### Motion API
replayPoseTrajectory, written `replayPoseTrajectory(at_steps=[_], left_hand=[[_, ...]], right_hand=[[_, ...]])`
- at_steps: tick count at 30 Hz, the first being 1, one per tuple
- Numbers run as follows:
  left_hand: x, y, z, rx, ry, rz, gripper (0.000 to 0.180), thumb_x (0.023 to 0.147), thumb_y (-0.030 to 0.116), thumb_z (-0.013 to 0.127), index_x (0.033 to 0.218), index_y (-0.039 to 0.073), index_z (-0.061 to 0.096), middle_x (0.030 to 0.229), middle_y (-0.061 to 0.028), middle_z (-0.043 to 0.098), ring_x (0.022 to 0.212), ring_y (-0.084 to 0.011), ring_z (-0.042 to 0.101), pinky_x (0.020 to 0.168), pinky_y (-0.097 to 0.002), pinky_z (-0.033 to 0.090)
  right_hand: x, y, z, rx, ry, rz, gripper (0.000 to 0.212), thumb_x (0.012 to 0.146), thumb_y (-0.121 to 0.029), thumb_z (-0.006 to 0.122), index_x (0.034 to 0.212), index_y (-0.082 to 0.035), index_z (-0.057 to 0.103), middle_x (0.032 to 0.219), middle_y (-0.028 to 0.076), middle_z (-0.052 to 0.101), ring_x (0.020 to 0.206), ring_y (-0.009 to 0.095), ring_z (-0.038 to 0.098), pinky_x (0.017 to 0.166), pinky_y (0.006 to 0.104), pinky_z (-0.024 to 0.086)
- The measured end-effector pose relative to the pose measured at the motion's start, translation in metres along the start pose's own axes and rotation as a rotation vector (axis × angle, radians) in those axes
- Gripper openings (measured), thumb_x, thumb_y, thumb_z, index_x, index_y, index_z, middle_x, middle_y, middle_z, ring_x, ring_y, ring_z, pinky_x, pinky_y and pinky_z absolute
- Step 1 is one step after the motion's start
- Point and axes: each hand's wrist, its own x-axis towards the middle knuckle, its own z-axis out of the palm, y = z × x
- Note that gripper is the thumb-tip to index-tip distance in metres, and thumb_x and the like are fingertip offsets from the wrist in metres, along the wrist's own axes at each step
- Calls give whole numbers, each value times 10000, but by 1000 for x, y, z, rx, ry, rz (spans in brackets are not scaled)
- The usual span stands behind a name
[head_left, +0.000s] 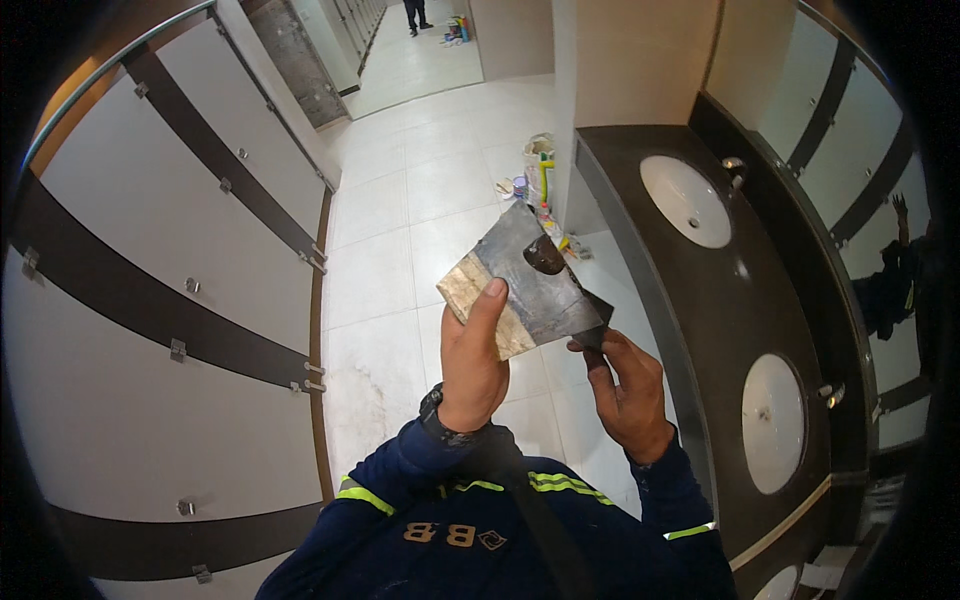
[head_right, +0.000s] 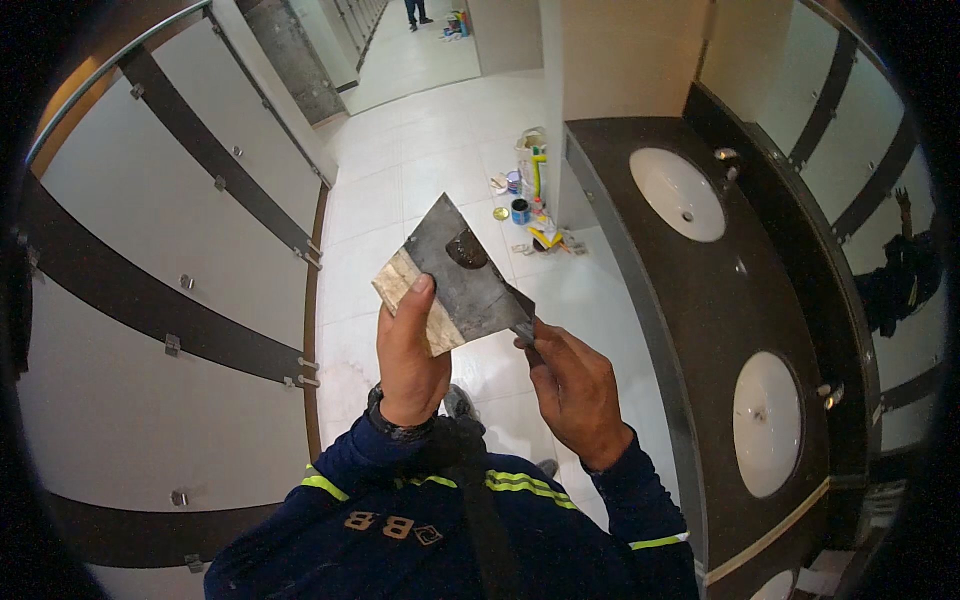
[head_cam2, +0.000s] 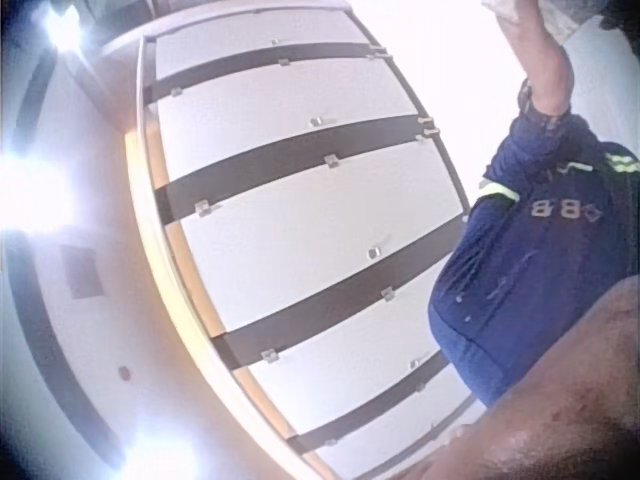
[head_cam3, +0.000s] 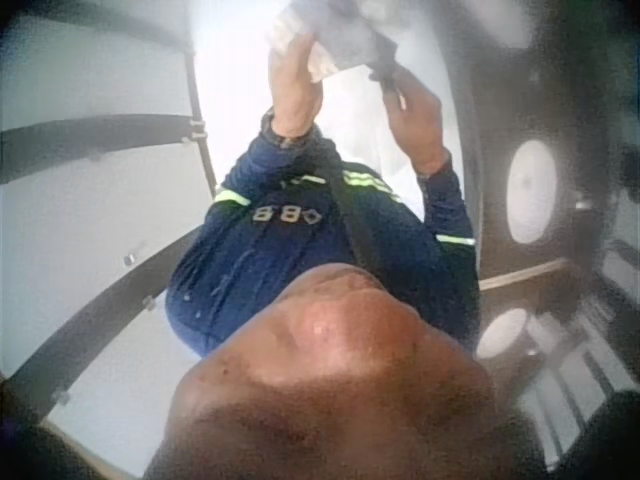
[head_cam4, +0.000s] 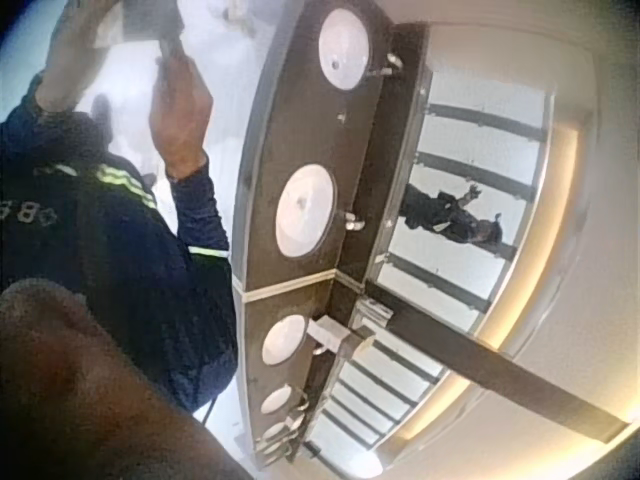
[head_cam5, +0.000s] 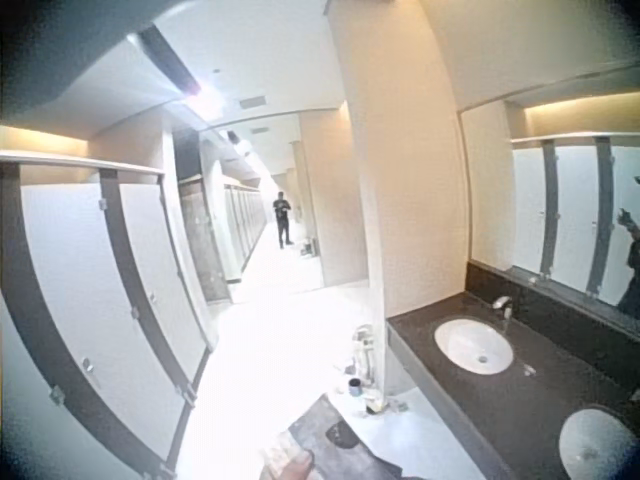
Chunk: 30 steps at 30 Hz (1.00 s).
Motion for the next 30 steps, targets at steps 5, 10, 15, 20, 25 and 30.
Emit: replayPoseTrajectory(at_steps=[5, 10, 15, 20, 25, 30], left_hand=[[78, 40, -69, -7, 63, 168, 394, 1000, 209, 515, 1335, 10, 453, 1248, -99, 577, 1140, -191, 588, 998, -353, 461], [156, 83, -130, -105, 70, 144, 391, 1005, 207, 511, 1336, 6, 451, 1243, -110, 583, 1143, -198, 593, 1001, -360, 470], [224, 107, -183, -49, 94, 102, 408, 999, 218, 525, 1336, 1, 451, 1231, -110, 584, 1118, -194, 601, 975, -342, 475], [295, 124, -227, 11, 119, 135, 390, 993, 209, 531, 1312, -9, 474, 1190, -101, 601, 1074, -185, 614, 947, -323, 483], [375, 129, -274, 44, 198, 202, 365, 992, 205, 532, 1284, -11, 494, 1161, -97, 614, 1065, -179, 618, 931, -324, 493], [472, 123, -313, 105, 287, 260, 357, 996, 206, 528, 1280, -7, 494, 1170, -102, 611, 1084, -187, 618, 945, -335, 498]], right_hand=[[81, 21, 53, -145, -268, 165, 393, 869, 78, 530, 1258, 33, 557, 1039, 214, 682, 881, 308, 698, 758, 352, 558], [167, 37, 140, 602, -94, 473, 349, 935, 10, 505, 1283, 33, 516, 1067, 185, 692, 901, 229, 692, 811, 305, 552], [253, 11, 205, 704, -159, 353, 388, 942, -10, 506, 1322, 66, 485, 1071, 200, 682, 907, 224, 695, 795, 333, 560], [324, 29, 249, 192, -178, 82, 288, 919, -10, 555, 1195, 69, 575, 963, 178, 687, 840, 206, 695, 752, 328, 535], [390, 83, 304, 98, -302, 43, 401, 897, 13, 556, 1297, -3, 570, 926, 187, 672, 801, 296, 681, 729, 354, 529], [469, 164, 356, 75, -465, -68, 377, 902, -16, 556, 1279, -8, 564, 912, 182, 669, 778, 303, 671, 716, 355, 529]])
